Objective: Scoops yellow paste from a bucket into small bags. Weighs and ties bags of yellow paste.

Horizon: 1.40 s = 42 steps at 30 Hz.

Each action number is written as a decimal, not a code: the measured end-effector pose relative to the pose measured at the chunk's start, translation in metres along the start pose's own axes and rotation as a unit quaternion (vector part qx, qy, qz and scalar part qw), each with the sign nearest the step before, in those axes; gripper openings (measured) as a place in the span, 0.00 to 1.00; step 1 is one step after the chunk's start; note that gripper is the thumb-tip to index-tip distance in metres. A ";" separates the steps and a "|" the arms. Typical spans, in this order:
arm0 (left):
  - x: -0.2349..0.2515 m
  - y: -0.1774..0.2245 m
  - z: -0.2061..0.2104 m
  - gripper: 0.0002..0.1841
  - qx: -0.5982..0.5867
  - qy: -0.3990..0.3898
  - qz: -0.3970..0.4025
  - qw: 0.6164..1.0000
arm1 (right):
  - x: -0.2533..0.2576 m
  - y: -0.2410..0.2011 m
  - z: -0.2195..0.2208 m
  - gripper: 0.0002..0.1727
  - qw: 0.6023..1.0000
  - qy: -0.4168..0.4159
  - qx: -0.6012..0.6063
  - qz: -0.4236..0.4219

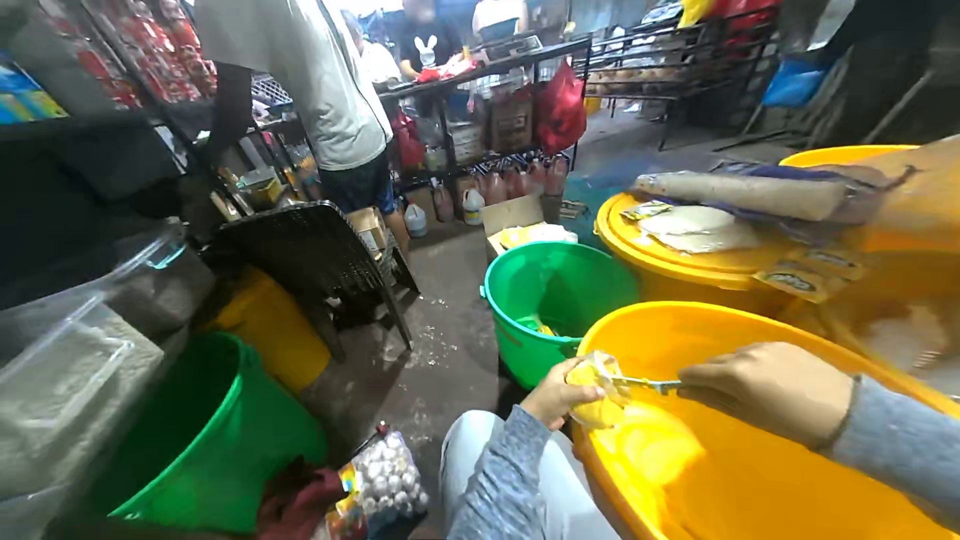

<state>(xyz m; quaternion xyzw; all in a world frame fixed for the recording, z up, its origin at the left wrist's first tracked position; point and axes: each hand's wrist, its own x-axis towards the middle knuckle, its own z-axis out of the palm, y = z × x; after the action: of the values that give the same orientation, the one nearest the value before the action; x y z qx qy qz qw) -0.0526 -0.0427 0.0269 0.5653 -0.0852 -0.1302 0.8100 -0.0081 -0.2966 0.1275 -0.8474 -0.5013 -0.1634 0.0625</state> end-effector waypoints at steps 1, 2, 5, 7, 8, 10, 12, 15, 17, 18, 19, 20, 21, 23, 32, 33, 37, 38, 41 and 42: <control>0.001 -0.002 0.001 0.41 0.014 0.010 -0.003 1.000 | 0.000 -0.005 0.000 0.12 1.000 -0.011 0.003 0.029; 0.003 -0.004 0.002 0.40 0.026 0.018 -0.005 0.999 | 0.000 -0.012 0.000 0.12 0.998 -0.025 -0.001 0.059; 0.008 -0.008 0.007 0.37 0.066 0.059 0.000 0.996 | 0.000 -0.035 0.005 0.14 0.990 -0.057 -0.026 0.130; 0.011 -0.009 0.007 0.38 0.089 0.082 0.012 0.993 | -0.002 -0.046 0.012 0.14 0.989 -0.041 -0.040 0.140; 0.012 -0.010 0.007 0.38 0.095 0.088 0.020 0.991 | -0.005 -0.049 0.015 0.14 0.990 -0.025 -0.043 0.132; 0.015 -0.011 0.005 0.38 0.095 0.087 0.036 0.991 | -0.010 -0.047 0.016 0.14 0.993 -0.004 -0.042 0.110; 0.016 -0.012 0.005 0.38 0.078 0.085 0.038 0.993 | -0.014 -0.042 0.004 0.14 0.994 -0.010 -0.029 0.105; 0.012 0.005 0.004 0.29 0.002 0.124 0.015 0.992 | -0.015 -0.026 -0.041 0.15 0.981 -0.074 0.059 0.168; 0.005 0.017 -0.003 0.16 -0.064 0.162 -0.005 0.985 | -0.029 0.001 -0.060 0.19 0.974 -0.054 0.115 0.187; 0.003 0.017 -0.009 0.10 -0.092 0.181 -0.009 0.979 | -0.032 0.012 -0.069 0.18 0.974 -0.044 0.120 0.188; 0.001 0.016 -0.015 0.09 -0.111 0.194 -0.007 0.975 | -0.031 0.023 -0.078 0.15 0.974 -0.058 0.116 0.188; 0.001 0.014 -0.020 0.09 -0.131 0.202 -0.002 0.971 | -0.026 0.031 -0.076 0.13 0.976 -0.073 0.091 0.184; 0.003 0.010 -0.025 0.08 -0.158 0.202 0.010 0.967 | -0.019 0.032 -0.068 0.13 0.970 -0.126 0.059 0.201; 0.010 0.008 -0.033 0.14 -0.168 0.175 0.026 0.970 | 0.007 0.020 -0.030 0.17 0.889 -0.342 0.046 0.300; 0.022 0.000 -0.061 0.37 -0.153 0.125 0.049 0.979 | -0.114 -0.003 0.254 0.18 0.660 -0.595 0.187 0.418; 0.022 0.000 -0.063 0.37 -0.163 0.125 0.048 0.978 | -0.127 -0.006 0.265 0.19 0.645 -0.603 0.196 0.425; 0.029 0.000 -0.072 0.36 -0.261 0.070 0.052 0.961 | -0.181 -0.041 0.297 0.17 0.681 -0.518 0.226 0.466; 0.032 -0.001 -0.072 0.35 -0.263 0.062 0.058 0.961 | -0.169 -0.048 0.284 0.18 0.676 -0.515 0.246 0.467; 0.044 -0.006 -0.070 0.33 -0.219 0.048 0.076 0.971 | -0.089 -0.053 0.231 0.23 0.585 -0.588 0.328 0.452; 0.047 -0.008 -0.069 0.32 -0.193 0.047 0.083 0.977 | -0.094 -0.058 0.245 0.22 0.578 -0.563 0.336 0.487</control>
<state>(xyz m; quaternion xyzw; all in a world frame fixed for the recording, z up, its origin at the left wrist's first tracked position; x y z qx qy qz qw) 0.0106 0.0017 -0.0047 0.3947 -0.0668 -0.0496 0.9150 -0.0483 -0.2801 -0.1383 -0.8045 0.0328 0.5811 0.1182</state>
